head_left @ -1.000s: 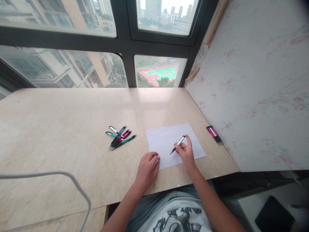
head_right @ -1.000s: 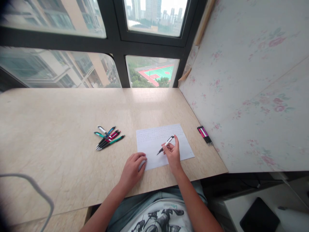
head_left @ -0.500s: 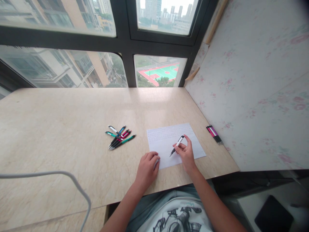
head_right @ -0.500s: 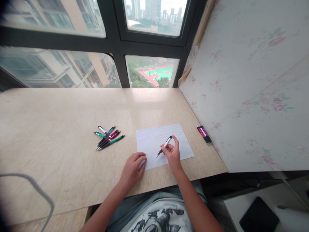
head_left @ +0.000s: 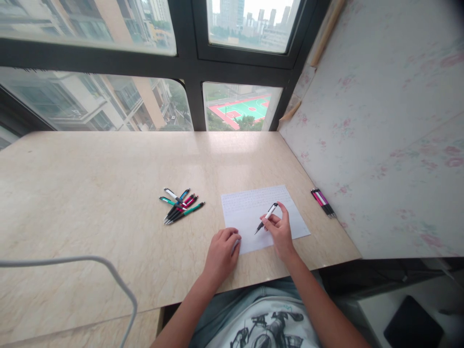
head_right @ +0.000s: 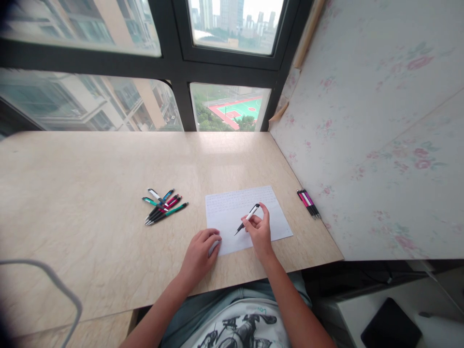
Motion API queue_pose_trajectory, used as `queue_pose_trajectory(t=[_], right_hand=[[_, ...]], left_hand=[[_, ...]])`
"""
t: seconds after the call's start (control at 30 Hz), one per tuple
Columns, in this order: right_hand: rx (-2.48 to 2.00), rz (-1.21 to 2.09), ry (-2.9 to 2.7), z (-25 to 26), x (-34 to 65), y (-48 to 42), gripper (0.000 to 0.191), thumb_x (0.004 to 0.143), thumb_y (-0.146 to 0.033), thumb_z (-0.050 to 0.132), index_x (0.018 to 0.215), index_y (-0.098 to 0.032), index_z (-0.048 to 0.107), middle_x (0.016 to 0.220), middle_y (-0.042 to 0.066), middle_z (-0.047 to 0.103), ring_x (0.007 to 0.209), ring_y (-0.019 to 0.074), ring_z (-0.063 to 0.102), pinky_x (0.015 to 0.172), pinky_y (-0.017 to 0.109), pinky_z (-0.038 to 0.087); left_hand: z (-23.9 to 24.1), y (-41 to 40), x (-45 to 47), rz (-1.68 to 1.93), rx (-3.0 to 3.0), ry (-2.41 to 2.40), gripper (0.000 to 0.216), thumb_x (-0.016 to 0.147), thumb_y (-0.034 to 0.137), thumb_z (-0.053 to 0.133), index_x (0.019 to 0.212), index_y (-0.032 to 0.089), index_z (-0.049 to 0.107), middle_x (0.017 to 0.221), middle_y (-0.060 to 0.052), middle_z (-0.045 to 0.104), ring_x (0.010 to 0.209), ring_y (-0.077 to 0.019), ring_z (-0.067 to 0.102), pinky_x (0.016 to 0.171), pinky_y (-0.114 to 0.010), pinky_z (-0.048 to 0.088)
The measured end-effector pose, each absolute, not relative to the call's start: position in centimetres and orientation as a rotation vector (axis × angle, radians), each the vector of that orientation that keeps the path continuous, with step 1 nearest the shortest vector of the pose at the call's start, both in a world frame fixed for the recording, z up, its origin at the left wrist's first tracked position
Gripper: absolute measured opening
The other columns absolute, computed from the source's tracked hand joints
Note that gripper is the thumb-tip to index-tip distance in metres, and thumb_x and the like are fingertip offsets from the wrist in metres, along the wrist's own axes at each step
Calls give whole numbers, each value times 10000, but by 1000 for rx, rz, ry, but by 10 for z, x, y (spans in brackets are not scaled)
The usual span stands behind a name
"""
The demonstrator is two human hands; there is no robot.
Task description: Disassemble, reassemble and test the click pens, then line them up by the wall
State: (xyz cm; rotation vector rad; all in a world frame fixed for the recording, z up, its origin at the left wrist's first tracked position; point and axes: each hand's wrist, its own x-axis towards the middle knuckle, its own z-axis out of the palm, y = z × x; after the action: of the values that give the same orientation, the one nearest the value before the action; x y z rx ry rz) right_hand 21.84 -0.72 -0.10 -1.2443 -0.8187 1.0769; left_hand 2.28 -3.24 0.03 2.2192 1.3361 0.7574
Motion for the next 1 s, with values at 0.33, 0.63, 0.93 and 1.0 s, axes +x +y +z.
queue_pose_trajectory(t=[0.33,0.63,0.93,1.0], right_hand=[[-1186,1280,-746,5,201,18,544,689,-339,772,1151,-241,502,630,-88,501,496,65,422,445,171,330],[-1152,1264,-840,2,182,40,364,747,-430,714,660,-214,434,478,-97,415,399,64,374,391,185,282],[-1377,959,-1506,-9,170,45,316,902,-420,487,745,-182,624,620,5,624,584,142,583,590,248,451],[-1424,886,-1538,-14,169,46,318,912,-394,461,704,-188,585,557,-19,588,523,126,545,563,238,423]], left_hand=[[-7,-31,19,752,2294,1397,219,868,128,479,1020,215,611,1154,-96,607,1060,-245,552,908,-421,458],[0,-33,20,585,2410,1529,262,869,230,522,1123,234,583,1306,-111,540,1164,-299,471,914,-476,401],[2,-32,19,584,2380,1519,267,851,228,531,1113,234,581,1304,-110,532,1158,-299,464,907,-465,388],[3,-32,19,584,2367,1515,264,845,229,538,1105,233,583,1305,-111,528,1163,-301,459,915,-465,383]])
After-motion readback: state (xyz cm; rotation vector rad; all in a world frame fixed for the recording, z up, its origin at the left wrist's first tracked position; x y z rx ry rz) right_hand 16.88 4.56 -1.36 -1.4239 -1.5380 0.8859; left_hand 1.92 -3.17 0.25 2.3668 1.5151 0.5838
